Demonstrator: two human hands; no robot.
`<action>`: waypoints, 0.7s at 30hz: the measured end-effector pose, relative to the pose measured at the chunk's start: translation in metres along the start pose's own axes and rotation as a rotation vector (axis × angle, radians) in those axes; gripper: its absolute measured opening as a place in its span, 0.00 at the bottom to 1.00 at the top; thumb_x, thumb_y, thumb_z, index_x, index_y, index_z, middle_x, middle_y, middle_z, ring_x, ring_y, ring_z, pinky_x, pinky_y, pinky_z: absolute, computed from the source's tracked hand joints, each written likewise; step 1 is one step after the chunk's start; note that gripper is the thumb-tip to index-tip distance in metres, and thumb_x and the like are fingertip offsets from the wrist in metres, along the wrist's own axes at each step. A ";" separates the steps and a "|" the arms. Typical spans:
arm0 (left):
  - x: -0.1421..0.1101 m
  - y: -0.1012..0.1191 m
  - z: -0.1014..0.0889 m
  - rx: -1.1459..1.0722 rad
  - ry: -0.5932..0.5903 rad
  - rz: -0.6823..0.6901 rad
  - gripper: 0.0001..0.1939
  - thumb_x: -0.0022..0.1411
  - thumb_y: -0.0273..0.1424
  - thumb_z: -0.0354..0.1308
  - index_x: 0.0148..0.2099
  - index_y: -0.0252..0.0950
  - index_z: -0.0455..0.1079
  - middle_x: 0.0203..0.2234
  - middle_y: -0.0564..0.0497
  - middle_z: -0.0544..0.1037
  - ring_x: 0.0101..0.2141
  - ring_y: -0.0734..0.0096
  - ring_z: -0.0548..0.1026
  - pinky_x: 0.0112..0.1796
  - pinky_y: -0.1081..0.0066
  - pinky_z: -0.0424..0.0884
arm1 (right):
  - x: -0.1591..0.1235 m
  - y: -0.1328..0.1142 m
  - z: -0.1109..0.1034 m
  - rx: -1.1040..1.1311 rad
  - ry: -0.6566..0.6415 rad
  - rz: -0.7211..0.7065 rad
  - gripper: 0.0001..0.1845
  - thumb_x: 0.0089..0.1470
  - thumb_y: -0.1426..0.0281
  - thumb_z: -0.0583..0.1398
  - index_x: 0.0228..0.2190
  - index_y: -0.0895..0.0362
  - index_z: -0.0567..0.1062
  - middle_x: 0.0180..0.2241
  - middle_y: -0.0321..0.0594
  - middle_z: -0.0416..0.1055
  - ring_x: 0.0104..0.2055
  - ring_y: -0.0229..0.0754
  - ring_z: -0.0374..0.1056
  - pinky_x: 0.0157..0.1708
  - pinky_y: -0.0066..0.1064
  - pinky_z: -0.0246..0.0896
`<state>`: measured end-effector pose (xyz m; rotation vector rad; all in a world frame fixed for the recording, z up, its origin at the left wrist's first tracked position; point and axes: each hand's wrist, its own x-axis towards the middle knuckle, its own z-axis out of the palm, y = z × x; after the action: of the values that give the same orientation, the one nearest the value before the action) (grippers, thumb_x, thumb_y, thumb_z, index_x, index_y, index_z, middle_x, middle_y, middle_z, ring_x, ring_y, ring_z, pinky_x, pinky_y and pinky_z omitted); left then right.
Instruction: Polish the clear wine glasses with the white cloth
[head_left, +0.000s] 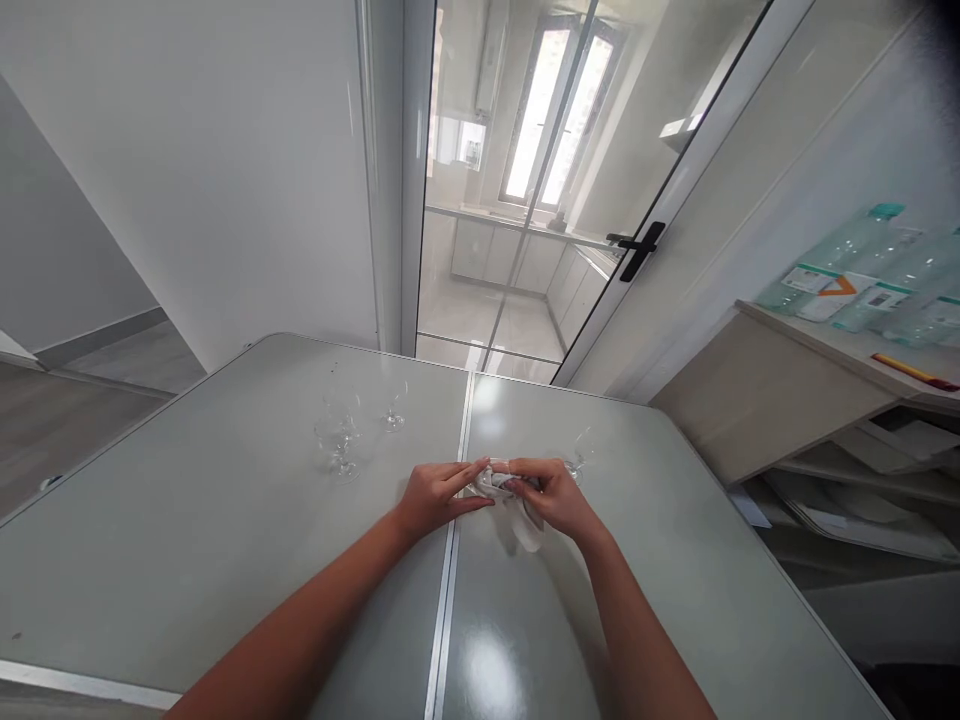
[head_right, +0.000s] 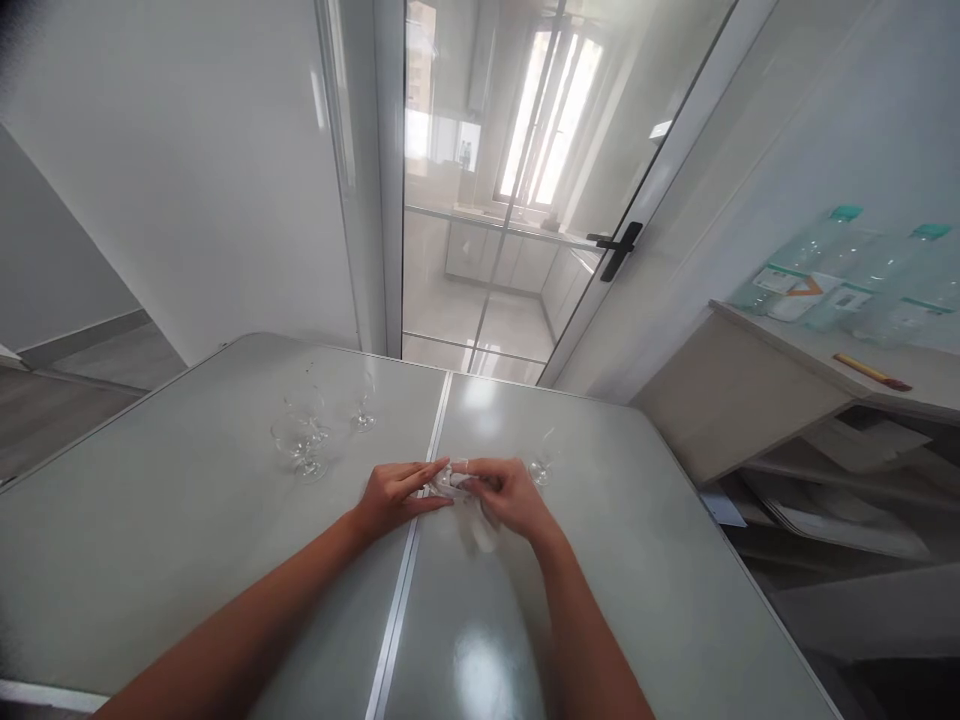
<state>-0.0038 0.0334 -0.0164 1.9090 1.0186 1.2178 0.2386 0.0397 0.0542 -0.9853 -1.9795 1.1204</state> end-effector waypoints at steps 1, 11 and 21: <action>0.000 -0.001 0.000 0.030 -0.007 0.020 0.29 0.52 0.37 0.74 0.57 0.47 0.77 0.45 0.44 0.84 0.43 0.53 0.82 0.46 0.63 0.72 | -0.002 -0.002 -0.004 -0.029 -0.079 -0.015 0.20 0.59 0.70 0.60 0.52 0.49 0.80 0.50 0.40 0.79 0.51 0.53 0.75 0.47 0.43 0.73; -0.002 -0.004 0.001 0.110 -0.052 0.093 0.27 0.55 0.39 0.72 0.57 0.46 0.76 0.46 0.44 0.84 0.44 0.54 0.82 0.46 0.64 0.73 | -0.006 -0.002 -0.009 0.010 -0.231 0.074 0.14 0.61 0.70 0.55 0.43 0.52 0.80 0.29 0.35 0.74 0.27 0.39 0.67 0.28 0.29 0.66; 0.000 -0.008 0.002 0.398 0.045 0.406 0.28 0.59 0.42 0.69 0.61 0.45 0.72 0.44 0.47 0.85 0.39 0.63 0.84 0.39 0.72 0.75 | -0.005 -0.005 0.000 0.224 -0.239 0.209 0.16 0.62 0.62 0.56 0.44 0.56 0.80 0.26 0.35 0.72 0.21 0.35 0.60 0.22 0.27 0.58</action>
<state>-0.0045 0.0373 -0.0237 2.5004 0.9808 1.3580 0.2398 0.0340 0.0574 -0.9925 -1.9093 1.6032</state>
